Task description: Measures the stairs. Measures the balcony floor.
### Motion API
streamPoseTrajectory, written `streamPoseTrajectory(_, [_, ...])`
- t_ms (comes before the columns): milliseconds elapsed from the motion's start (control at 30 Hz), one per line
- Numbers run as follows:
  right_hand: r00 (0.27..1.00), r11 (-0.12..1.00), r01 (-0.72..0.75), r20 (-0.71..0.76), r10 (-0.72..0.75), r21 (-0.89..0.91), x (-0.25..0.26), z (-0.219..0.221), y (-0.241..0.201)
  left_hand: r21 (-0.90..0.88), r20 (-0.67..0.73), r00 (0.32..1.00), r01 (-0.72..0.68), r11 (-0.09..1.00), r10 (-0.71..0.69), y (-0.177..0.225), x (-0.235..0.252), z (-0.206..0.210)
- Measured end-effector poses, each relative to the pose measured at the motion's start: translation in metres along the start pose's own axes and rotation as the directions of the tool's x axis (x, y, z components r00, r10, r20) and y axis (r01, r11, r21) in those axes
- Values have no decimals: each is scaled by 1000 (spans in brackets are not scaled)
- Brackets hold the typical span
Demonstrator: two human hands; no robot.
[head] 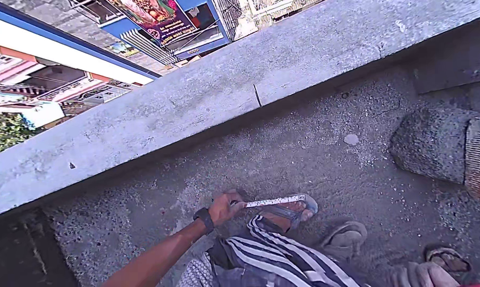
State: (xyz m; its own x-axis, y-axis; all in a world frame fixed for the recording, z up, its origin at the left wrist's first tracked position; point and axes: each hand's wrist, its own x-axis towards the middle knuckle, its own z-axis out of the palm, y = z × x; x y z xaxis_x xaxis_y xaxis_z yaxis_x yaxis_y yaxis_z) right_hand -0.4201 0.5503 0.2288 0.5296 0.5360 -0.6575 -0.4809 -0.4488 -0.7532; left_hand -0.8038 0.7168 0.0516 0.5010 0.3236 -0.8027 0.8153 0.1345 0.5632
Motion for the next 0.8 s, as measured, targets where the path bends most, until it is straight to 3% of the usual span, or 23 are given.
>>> streamPoseTrajectory(100, [968, 984, 179, 181, -174, -14, 20, 0, 3, -182, -79, 993, -104, 978, 91, 47, 26, 12])
streamPoseTrajectory(233, [966, 933, 241, 163, -203, -268, 49, 40, 15, -555, -211, 955, -294, 778, 210, 150, 63, 39])
streamPoseTrajectory(333, [963, 855, 252, 206, -174, -453, 78, 57, 31, -660, -231, 934, -357, 661, 274, 231, 88, 55])
streamPoseTrajectory(400, [936, 812, 339, 263, -236, -476, 98, 67, 33, -674, -293, 936, -347, 652, 195, 269, 96, 63])
streamPoseTrajectory(467, [905, 807, 392, 341, -253, -442, 113, 70, 32, -721, -324, 944, -284, 632, 55, 281, 97, 68])
streamPoseTrajectory(533, [871, 842, 348, 475, -127, -413, 124, 71, 36, -768, -336, 938, -225, 600, -79, 267, 89, 71])
streamPoseTrajectory(633, [762, 914, 222, 645, 55, -341, 132, 72, 61, -830, -293, 920, -109, 547, -261, 247, 57, 79])
streamPoseTrajectory(700, [697, 960, 115, 709, 105, -255, 132, 78, 74, -818, -293, 902, -65, 571, -317, 243, 36, 78])
streamPoseTrajectory(800, [618, 961, 81, 770, 161, -265, 124, 94, 71, -756, -382, 867, -94, 648, -320, 230, 7, 74])
